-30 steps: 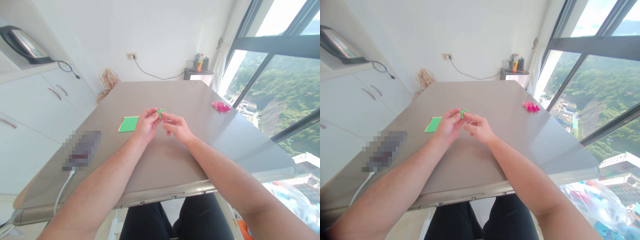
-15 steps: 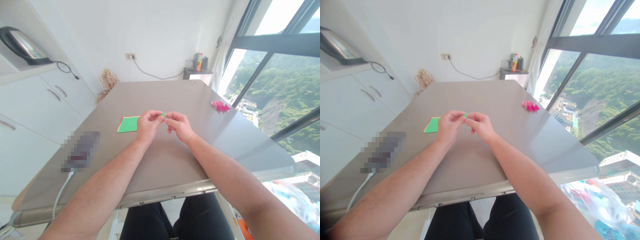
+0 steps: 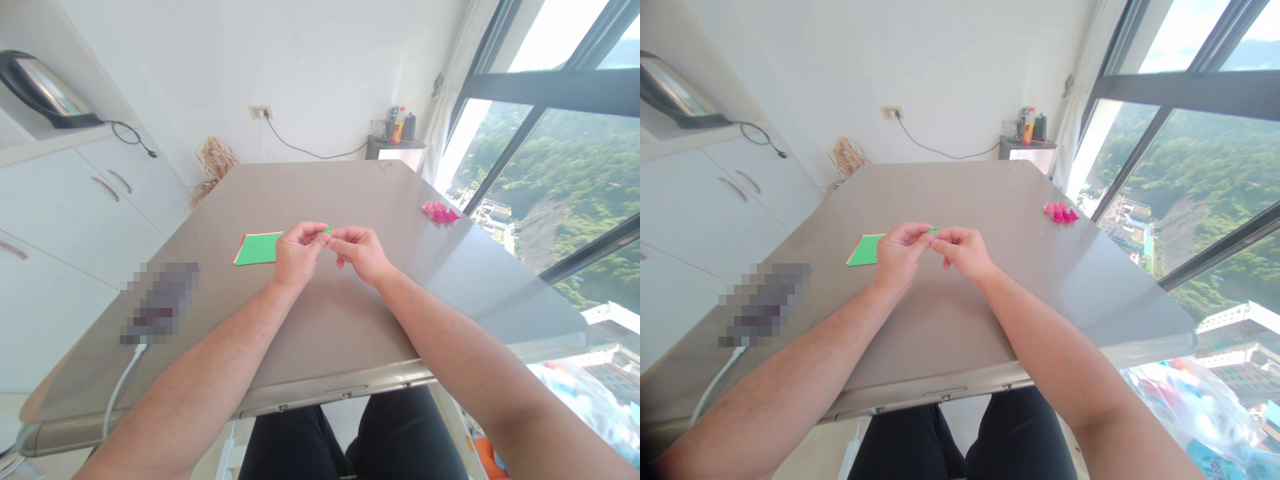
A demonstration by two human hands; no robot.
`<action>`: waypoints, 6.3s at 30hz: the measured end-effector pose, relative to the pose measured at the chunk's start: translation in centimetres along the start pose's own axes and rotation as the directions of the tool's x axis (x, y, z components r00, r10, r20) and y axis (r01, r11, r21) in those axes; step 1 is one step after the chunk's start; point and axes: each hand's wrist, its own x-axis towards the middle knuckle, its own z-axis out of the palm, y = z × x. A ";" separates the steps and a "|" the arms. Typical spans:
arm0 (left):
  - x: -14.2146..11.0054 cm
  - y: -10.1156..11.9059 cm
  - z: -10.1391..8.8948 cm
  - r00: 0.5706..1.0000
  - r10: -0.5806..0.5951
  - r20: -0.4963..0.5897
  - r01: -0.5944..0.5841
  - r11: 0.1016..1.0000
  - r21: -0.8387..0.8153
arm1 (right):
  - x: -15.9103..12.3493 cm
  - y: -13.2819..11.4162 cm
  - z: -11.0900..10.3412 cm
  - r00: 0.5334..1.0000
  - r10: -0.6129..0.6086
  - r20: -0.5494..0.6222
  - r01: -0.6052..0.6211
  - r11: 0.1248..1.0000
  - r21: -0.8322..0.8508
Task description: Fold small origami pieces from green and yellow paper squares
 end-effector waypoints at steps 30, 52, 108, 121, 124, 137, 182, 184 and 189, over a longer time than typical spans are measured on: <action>0.3 -0.5 -0.3 0.998 -0.040 0.050 0.042 0.999 -0.029 | 0.0 -0.1 0.1 0.995 -0.039 -0.087 0.032 0.996 -0.077; 0.2 -0.2 -0.6 0.957 0.149 0.248 -0.208 0.950 0.232 | -0.6 -0.1 0.3 0.948 -0.286 -0.139 0.197 0.871 -0.451; 0.4 0.7 -1.9 0.924 0.249 0.292 -0.338 0.887 0.315 | -0.7 -0.3 -1.2 0.821 -0.565 0.081 0.502 0.647 -0.574; 0.2 1.3 -1.9 0.866 0.381 0.324 -0.489 0.780 0.390 | -0.9 -0.4 -0.8 0.799 -0.594 0.092 0.513 0.593 -0.621; 0.2 1.2 -1.9 0.872 0.369 0.321 -0.477 0.786 0.393 | -0.9 -0.2 -0.8 0.810 -0.582 0.075 0.490 0.600 -0.633; 0.5 0.4 -1.9 0.887 0.304 0.349 -0.423 0.838 0.345 | -0.6 0.3 -0.9 0.776 -0.618 0.127 0.520 0.512 -0.684; 0.3 0.7 -1.0 0.958 0.160 0.239 -0.179 0.982 0.059 | -0.8 -0.2 0.4 0.860 -0.496 -0.121 0.406 0.807 -0.429; 0.4 0.7 -0.9 0.962 0.113 0.247 -0.130 0.990 0.056 | -0.8 0.0 0.5 0.898 -0.415 -0.147 0.348 0.873 -0.341; 0.2 0.7 -0.8 0.968 0.079 0.237 -0.106 0.989 0.101 | -0.5 -0.1 0.7 0.941 -0.294 -0.168 0.267 0.949 -0.167</action>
